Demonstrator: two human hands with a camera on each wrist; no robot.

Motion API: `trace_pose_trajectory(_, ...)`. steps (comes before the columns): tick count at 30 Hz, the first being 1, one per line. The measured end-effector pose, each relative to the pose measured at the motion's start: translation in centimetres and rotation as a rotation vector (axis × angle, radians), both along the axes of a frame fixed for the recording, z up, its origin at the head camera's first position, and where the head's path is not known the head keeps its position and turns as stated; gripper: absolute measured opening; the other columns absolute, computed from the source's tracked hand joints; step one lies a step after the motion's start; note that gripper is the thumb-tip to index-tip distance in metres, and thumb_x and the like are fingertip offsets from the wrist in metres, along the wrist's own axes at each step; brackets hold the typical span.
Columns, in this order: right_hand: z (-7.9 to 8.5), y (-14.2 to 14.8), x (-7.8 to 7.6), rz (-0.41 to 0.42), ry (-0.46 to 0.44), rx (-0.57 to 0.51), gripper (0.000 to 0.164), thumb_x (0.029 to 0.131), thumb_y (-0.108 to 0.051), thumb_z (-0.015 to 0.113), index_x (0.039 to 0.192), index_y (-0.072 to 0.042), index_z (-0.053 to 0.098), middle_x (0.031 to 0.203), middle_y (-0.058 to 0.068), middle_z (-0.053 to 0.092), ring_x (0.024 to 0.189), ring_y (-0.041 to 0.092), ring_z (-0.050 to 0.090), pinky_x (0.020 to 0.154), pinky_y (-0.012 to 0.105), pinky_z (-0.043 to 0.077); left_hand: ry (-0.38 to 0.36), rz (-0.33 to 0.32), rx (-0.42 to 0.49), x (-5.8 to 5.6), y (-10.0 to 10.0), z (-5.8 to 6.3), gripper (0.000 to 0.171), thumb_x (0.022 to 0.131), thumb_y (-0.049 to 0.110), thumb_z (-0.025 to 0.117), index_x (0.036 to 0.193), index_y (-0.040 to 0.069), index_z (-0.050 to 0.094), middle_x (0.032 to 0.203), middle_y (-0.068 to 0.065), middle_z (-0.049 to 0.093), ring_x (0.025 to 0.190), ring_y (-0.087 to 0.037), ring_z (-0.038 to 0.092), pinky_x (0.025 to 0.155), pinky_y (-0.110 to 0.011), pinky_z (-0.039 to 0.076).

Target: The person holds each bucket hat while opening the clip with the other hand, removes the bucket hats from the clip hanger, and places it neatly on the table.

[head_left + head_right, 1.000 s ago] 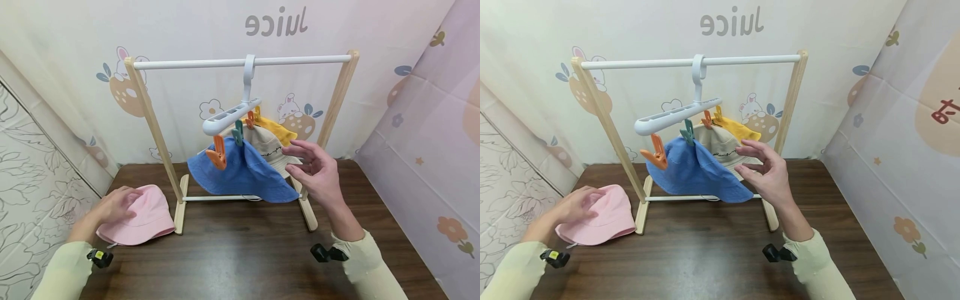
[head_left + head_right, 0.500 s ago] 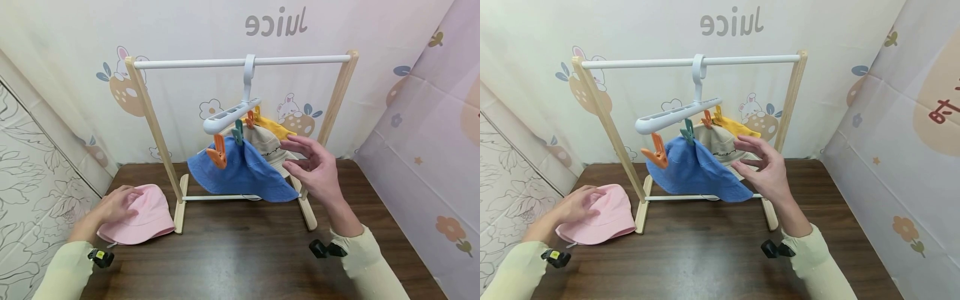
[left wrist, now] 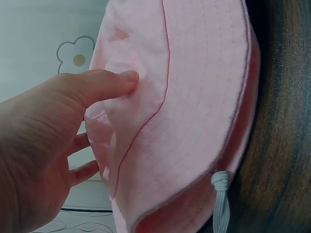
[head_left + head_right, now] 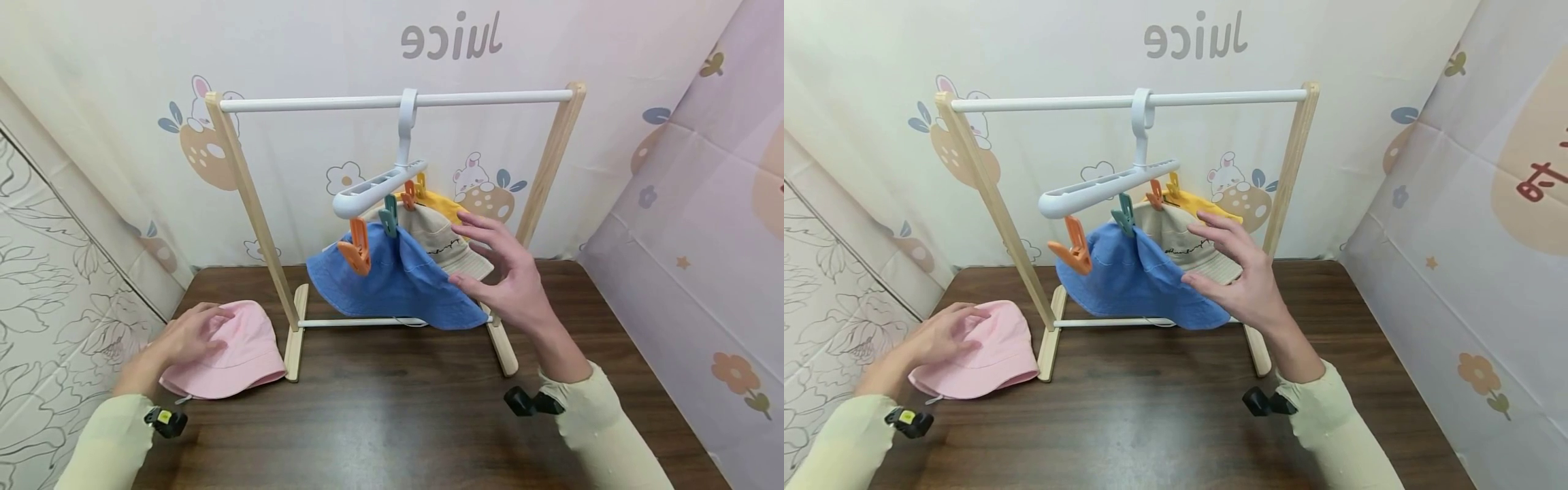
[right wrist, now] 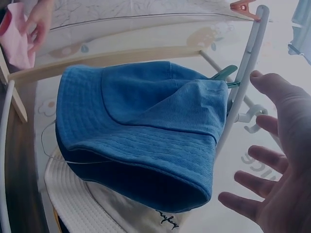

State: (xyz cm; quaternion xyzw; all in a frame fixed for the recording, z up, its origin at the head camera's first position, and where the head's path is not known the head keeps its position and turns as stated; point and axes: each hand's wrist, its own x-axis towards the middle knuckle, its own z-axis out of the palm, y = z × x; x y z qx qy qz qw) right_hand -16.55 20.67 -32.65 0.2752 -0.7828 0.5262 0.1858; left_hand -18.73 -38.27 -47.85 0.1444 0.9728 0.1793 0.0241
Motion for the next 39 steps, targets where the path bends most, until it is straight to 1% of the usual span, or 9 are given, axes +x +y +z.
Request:
trace_pose_trajectory(5,-0.1,-0.1,-0.3,0.046,0.05,0.001,0.073,0.083,0.015,0.087,0.151,-0.004,0.069,0.171,0.016,0.053,0.159,0.016,0.05,0.127,0.023,0.047,-0.002,0.007,0.011,0.1,0.2,-0.1,0.051,0.092,0.026,0.09,0.139,0.015,0.073,0.158,-0.03,0.057,0.142,-0.059,0.056,0.099,-0.079,0.048)
trace_pose_trajectory(8,0.0,-0.2,-0.4,0.054,0.065,0.004,0.074,0.083,0.015,0.088,0.152,-0.004,0.069,0.171,0.016,0.053,0.159,0.016,0.051,0.127,0.022,0.047,0.015,0.007,0.012,0.1,0.4,-0.1,0.049,0.093,0.028,0.089,0.138,0.015,0.074,0.16,-0.03,0.056,0.142,-0.06,0.056,0.099,-0.081,0.049)
trace_pose_trajectory(13,0.1,-0.3,-0.4,0.041,0.051,0.009,0.077,0.083,0.013,0.088,0.155,-0.006,0.066,0.173,0.015,0.052,0.16,0.015,0.05,0.125,0.024,0.049,0.04,0.014,0.025,0.1,0.7,0.0,0.051,0.095,0.031,0.086,0.141,0.014,0.071,0.162,-0.03,0.055,0.144,-0.06,0.054,0.099,-0.082,0.048)
trace_pose_trajectory(18,0.2,-0.4,-0.5,0.027,0.043,0.022,0.079,0.083,0.012,0.089,0.156,-0.007,0.066,0.174,0.012,0.052,0.161,0.017,0.049,0.123,0.028,0.051,0.082,0.011,0.05,0.1,0.9,0.1,0.051,0.096,0.029,0.085,0.141,0.011,0.07,0.16,-0.028,0.058,0.141,-0.057,0.056,0.101,-0.081,0.047)
trace_pose_trajectory(20,0.2,-0.5,-0.6,0.029,0.044,0.017,0.08,0.082,0.012,0.089,0.156,-0.007,0.065,0.175,0.009,0.051,0.161,0.018,0.049,0.122,0.029,0.052,0.111,0.009,0.066,0.0,1.0,0.3,0.05,0.096,0.027,0.085,0.141,0.01,0.07,0.156,-0.027,0.061,0.14,-0.056,0.058,0.103,-0.08,0.048)
trace_pose_trajectory(22,0.2,-0.6,-0.6,0.035,0.042,0.005,0.081,0.082,0.012,0.088,0.157,-0.007,0.064,0.175,0.007,0.051,0.16,0.018,0.05,0.121,0.026,0.052,0.148,0.007,0.083,0.1,1.2,0.6,0.048,0.095,0.025,0.085,0.139,0.011,0.071,0.152,-0.026,0.066,0.138,-0.054,0.061,0.105,-0.077,0.049)
trace_pose_trajectory(27,0.3,-0.8,-0.7,0.04,0.035,-0.017,0.087,0.081,0.014,0.089,0.16,-0.008,0.061,0.176,0.009,0.05,0.158,0.015,0.053,0.116,0.022,0.056,0.212,0.006,0.119,0.3,1.9,1.3,0.047,0.096,0.024,0.086,0.138,0.012,0.071,0.141,-0.021,0.074,0.134,-0.049,0.065,0.106,-0.07,0.05)
trace_pose_trajectory(34,0.4,-1.0,-0.6,0.035,0.026,-0.033,0.09,0.081,0.015,0.088,0.163,-0.009,0.059,0.176,0.006,0.049,0.159,0.016,0.051,0.111,0.021,0.059,0.214,0.036,0.124,0.5,3.2,2.4,0.048,0.097,0.027,0.083,0.141,0.012,0.071,0.142,-0.02,0.076,0.132,-0.049,0.068,0.104,-0.073,0.049)
trace_pose_trajectory(39,0.6,-1.0,-0.6,0.038,0.008,-0.034,0.088,0.083,0.013,0.088,0.162,-0.01,0.06,0.176,0.009,0.049,0.158,0.015,0.051,0.107,0.02,0.06,0.241,0.048,0.123,0.6,3.8,3.0,0.048,0.097,0.028,0.082,0.141,0.012,0.071,0.141,-0.019,0.077,0.132,-0.049,0.068,0.103,-0.071,0.051)
